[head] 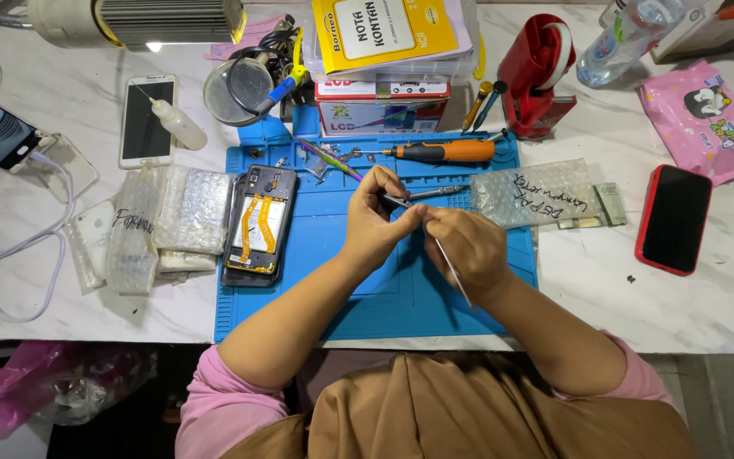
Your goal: Replacing a mobile phone screen and testing the connection on a repair bench
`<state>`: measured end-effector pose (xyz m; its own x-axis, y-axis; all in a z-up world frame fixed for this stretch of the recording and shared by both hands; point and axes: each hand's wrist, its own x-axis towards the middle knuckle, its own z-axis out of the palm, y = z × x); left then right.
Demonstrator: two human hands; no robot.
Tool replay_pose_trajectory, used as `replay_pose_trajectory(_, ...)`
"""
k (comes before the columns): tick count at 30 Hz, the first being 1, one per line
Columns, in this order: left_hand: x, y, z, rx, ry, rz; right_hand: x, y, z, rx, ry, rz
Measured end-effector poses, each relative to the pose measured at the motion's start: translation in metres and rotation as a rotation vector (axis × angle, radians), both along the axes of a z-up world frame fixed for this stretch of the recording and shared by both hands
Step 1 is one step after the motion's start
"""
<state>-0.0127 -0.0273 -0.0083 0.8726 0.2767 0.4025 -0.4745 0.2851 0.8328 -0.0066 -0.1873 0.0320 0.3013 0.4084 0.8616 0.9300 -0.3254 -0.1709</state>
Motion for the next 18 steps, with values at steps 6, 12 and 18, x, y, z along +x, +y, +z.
replay_pose_trajectory(6,0.009,0.007,-0.011,-0.018,0.0,-0.059,0.042,-0.023,-0.039,0.185,0.916,0.146)
replay_pose_trajectory(12,0.012,0.017,-0.014,-0.143,0.11,0.02,0.03,-0.005,-0.006,0.16,0.671,0.196)
replay_pose_trajectory(18,-0.002,0.034,0.034,-0.837,-0.168,-0.708,0.005,-0.014,-0.004,0.306,0.541,0.479)
